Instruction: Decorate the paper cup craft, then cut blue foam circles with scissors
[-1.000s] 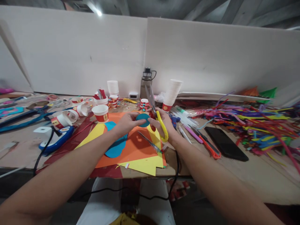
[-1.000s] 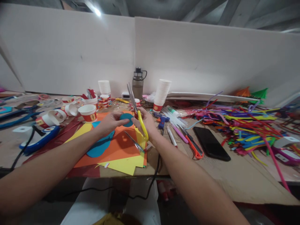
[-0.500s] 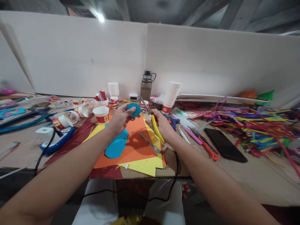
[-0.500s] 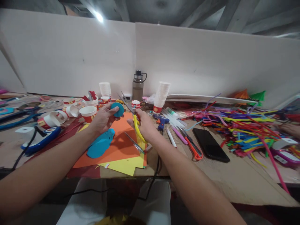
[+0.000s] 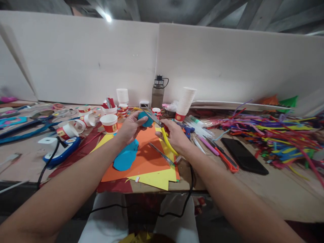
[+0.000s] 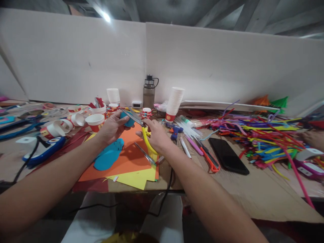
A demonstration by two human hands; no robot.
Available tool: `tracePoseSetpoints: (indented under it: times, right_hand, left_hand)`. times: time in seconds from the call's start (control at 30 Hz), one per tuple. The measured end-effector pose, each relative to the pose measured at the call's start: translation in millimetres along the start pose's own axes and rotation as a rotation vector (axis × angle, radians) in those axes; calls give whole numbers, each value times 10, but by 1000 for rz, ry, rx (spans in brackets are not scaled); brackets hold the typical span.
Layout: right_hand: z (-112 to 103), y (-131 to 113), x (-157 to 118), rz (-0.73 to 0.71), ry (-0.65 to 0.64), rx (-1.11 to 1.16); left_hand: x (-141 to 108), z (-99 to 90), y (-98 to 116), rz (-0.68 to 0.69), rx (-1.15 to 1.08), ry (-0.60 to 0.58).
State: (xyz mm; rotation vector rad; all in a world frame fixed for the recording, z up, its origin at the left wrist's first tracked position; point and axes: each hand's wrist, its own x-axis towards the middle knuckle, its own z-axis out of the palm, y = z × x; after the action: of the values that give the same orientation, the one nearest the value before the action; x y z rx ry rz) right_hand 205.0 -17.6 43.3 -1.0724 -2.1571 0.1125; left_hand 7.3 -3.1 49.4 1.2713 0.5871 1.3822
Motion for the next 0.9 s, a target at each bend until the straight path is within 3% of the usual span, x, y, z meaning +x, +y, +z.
tracePoseSetpoints:
  times: [0.9]
  right_hand:
    - [-84,-66,2,-19,-7,-43]
  left_hand:
    - [6,-37,-13,-5,29,-20]
